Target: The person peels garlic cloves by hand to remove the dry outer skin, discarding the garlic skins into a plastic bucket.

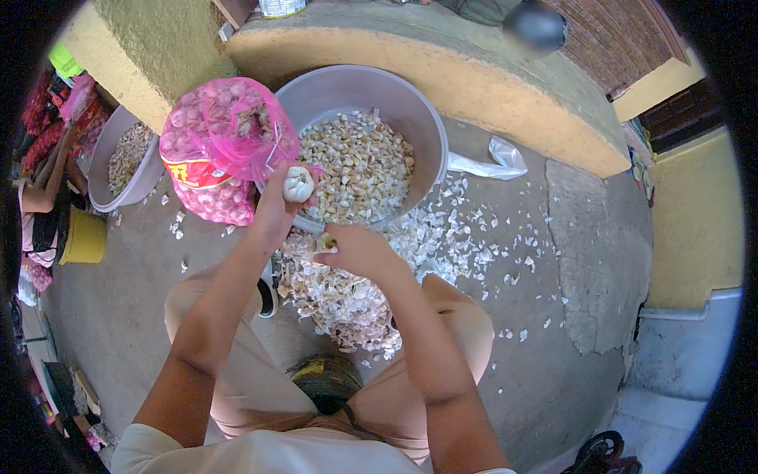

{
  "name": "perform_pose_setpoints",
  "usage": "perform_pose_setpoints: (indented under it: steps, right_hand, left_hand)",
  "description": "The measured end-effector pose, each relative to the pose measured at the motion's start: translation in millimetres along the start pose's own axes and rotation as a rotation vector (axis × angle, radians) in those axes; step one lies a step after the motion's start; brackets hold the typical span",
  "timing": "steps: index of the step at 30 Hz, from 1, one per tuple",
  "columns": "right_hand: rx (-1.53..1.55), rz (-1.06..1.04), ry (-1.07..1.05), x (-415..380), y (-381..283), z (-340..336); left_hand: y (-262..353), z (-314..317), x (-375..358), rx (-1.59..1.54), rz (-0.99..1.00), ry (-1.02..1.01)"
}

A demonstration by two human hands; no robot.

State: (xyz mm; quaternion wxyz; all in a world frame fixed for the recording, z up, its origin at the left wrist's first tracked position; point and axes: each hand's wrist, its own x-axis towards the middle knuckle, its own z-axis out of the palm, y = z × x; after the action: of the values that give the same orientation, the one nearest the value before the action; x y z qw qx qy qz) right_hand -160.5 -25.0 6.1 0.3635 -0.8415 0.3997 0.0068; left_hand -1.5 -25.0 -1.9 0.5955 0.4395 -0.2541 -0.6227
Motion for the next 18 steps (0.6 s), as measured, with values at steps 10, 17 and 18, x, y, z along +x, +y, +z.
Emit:
perform_pose_setpoints:
  steps: [10,17,18]
  right_hand:
    - [0.357,-0.032,0.262,-3,-9,-27]
    - [0.394,0.006,0.25,-4,-13,-28]
    - [0.399,-0.001,0.257,-3,-11,-27]
  left_hand:
    - [-4,-1,-4,0.042,-0.173,-0.016]
    - [-2,5,-9,0.04,-0.2,-0.066]
    - [-2,5,-9,0.056,-0.2,-0.063]
